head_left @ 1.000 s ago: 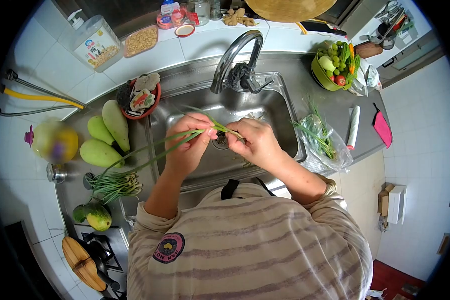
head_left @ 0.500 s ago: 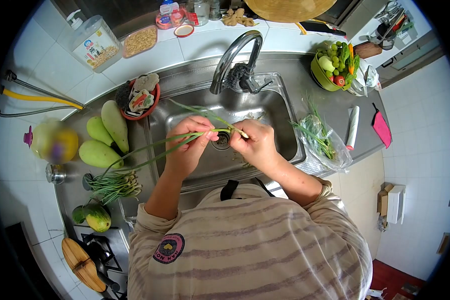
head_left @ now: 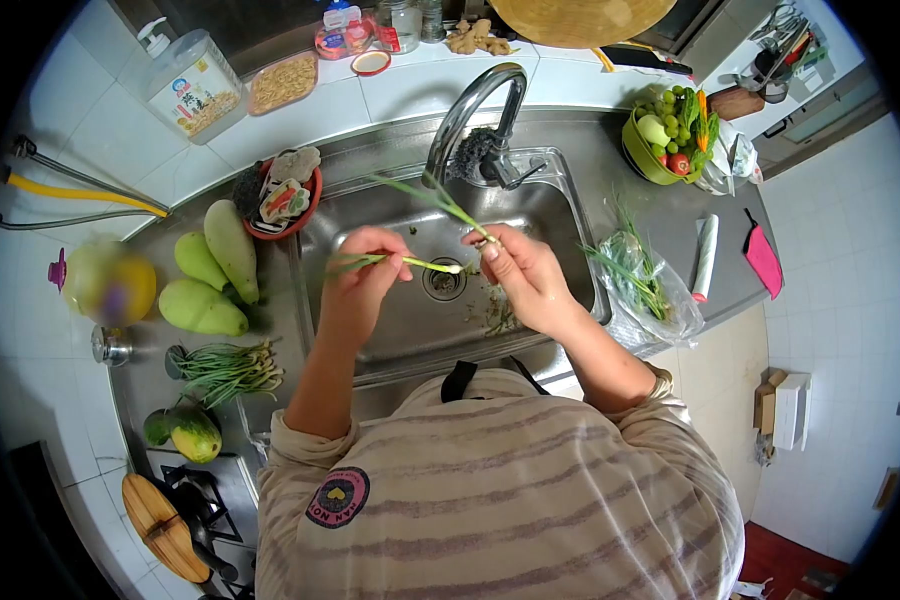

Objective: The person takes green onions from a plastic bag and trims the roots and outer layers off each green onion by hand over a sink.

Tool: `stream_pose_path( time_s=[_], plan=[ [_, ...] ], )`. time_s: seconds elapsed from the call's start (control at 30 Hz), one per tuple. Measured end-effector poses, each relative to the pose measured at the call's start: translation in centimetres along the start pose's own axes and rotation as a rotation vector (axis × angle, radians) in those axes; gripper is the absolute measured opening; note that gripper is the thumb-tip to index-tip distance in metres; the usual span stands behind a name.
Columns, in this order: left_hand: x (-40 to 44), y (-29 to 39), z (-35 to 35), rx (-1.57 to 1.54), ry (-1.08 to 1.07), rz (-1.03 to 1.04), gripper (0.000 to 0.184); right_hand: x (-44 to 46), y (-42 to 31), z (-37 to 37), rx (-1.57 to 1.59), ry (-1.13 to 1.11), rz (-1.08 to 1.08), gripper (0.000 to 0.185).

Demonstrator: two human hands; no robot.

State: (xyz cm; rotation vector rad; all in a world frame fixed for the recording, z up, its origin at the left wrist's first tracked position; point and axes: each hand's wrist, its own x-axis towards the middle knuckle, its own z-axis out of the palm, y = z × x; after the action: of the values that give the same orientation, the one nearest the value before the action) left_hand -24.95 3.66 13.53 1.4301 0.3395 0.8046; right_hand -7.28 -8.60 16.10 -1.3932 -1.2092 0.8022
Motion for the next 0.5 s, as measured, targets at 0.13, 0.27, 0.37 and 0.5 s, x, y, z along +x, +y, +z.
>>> stream_pose_path(
  time_s=[0.13, 0.27, 0.37, 0.5],
  plan=[
    [0.9, 0.3, 1.4, -0.448, 0.02, -0.409, 0.017, -0.3, 1.1, 0.6, -0.151, -0.131, -0.132, 0.017],
    [1.2, 0.5, 1.5, -0.48, -0.005, -0.32, 0.022, -0.6, 0.7, 0.3, -0.152, -0.171, -0.1, 0.015],
    [1.1, 0.7, 1.1, -0.418, -0.017, -0.256, 0.023, -0.9, 0.6, -0.6, -0.204, -0.234, -0.059, 0.012],
    [1.0, 0.8, 0.6, -0.322, 0.007, -0.229, 0.022, -0.8, 0.2, -1.0, -0.24, -0.113, -0.089, 0.015]
  ],
)
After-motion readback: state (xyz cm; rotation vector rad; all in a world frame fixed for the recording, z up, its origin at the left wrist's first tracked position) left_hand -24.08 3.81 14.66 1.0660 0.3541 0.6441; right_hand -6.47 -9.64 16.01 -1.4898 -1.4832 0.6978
